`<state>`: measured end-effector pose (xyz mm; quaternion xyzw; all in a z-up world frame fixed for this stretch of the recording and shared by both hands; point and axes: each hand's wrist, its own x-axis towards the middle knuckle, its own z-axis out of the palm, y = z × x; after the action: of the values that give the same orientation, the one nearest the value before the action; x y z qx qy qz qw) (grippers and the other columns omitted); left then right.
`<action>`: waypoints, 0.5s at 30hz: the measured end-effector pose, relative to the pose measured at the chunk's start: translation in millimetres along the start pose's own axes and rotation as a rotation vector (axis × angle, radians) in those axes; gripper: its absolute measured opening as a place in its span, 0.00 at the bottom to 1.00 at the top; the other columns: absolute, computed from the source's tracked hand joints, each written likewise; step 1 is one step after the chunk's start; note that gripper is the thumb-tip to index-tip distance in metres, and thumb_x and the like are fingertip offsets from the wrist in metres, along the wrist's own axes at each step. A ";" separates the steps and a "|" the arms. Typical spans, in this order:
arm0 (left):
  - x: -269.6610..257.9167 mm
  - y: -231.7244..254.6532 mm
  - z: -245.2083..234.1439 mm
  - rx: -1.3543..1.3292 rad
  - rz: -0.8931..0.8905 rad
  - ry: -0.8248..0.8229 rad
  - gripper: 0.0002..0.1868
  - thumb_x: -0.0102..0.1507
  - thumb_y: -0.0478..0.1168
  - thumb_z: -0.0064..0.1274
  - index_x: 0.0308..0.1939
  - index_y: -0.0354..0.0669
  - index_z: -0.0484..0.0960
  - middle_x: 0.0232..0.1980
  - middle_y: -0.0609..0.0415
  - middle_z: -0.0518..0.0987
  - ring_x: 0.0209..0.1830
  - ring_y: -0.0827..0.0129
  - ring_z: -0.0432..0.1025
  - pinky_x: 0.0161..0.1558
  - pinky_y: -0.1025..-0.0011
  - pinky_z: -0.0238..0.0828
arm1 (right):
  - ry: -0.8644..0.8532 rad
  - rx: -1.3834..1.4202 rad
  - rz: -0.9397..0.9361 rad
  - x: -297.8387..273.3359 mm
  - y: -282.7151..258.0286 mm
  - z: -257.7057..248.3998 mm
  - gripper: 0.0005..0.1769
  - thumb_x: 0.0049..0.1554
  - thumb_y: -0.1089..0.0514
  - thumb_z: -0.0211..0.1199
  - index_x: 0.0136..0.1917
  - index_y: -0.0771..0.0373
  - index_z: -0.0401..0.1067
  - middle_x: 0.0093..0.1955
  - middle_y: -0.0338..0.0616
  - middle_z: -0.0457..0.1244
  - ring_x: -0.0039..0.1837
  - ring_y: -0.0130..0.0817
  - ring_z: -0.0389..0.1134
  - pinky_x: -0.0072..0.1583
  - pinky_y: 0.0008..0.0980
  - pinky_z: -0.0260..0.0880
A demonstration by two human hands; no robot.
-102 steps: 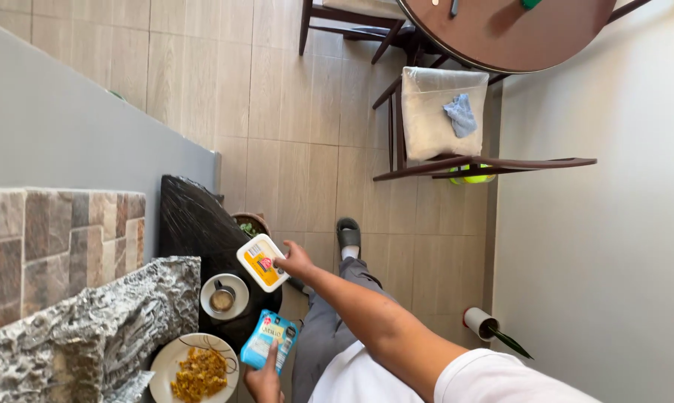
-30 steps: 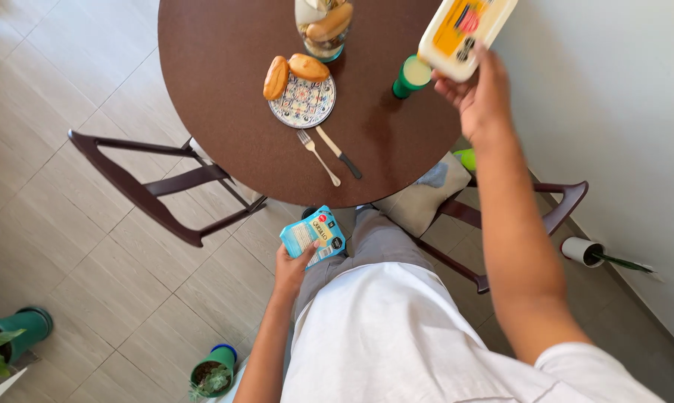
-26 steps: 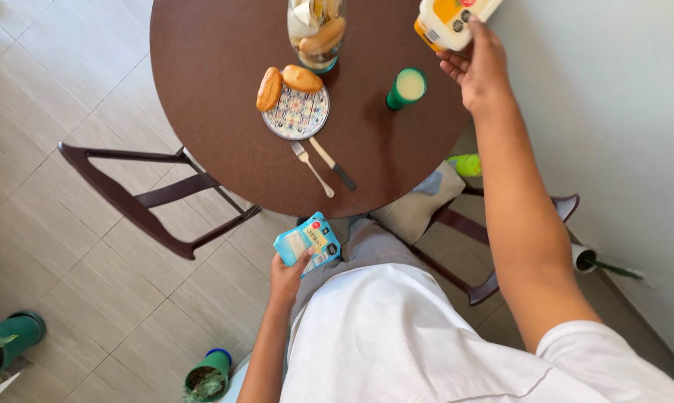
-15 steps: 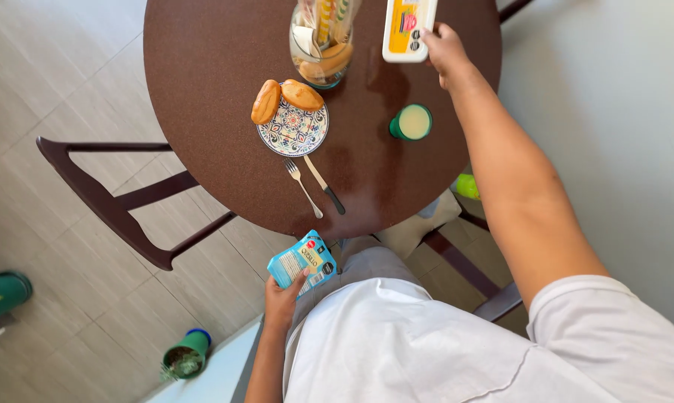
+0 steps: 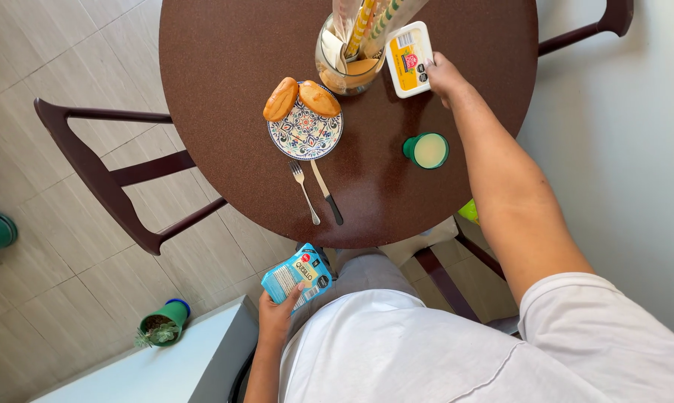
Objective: Set the table with bread, scrambled eggs, a drink, butter, and cheese slices.
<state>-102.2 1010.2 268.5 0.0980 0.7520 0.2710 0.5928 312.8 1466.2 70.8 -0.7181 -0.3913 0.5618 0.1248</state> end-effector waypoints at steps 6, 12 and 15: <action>2.1 6.7 7.8 -0.035 0.015 -0.029 0.20 0.58 0.40 0.65 0.53 0.36 0.83 0.49 0.47 0.87 0.48 0.67 0.81 0.53 0.67 0.78 | 0.015 0.030 0.011 3.6 8.5 -0.5 0.22 0.70 0.46 0.41 0.73 0.52 0.61 0.60 0.42 0.66 0.55 0.32 0.66 0.59 0.40 0.67; 11.3 11.5 12.1 -0.010 0.050 -0.067 0.21 0.58 0.40 0.66 0.52 0.35 0.82 0.49 0.48 0.87 0.47 0.67 0.81 0.51 0.67 0.78 | 0.048 0.040 -0.015 19.1 34.3 -5.5 0.24 0.69 0.47 0.48 0.74 0.56 0.61 0.62 0.45 0.68 0.60 0.38 0.70 0.59 0.44 0.73; 18.8 11.9 11.8 -0.003 0.106 -0.103 0.20 0.60 0.41 0.65 0.53 0.35 0.83 0.49 0.49 0.86 0.47 0.68 0.79 0.50 0.68 0.76 | 0.187 -0.099 0.163 -66.6 -36.6 -14.7 0.36 0.64 0.45 0.55 0.81 0.48 0.47 0.75 0.42 0.54 0.72 0.44 0.57 0.64 0.58 0.62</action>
<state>-98.4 1032.4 257.2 0.1503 0.7140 0.2978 0.6156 306.5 1447.5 145.7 -0.8020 -0.3457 0.4806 0.0790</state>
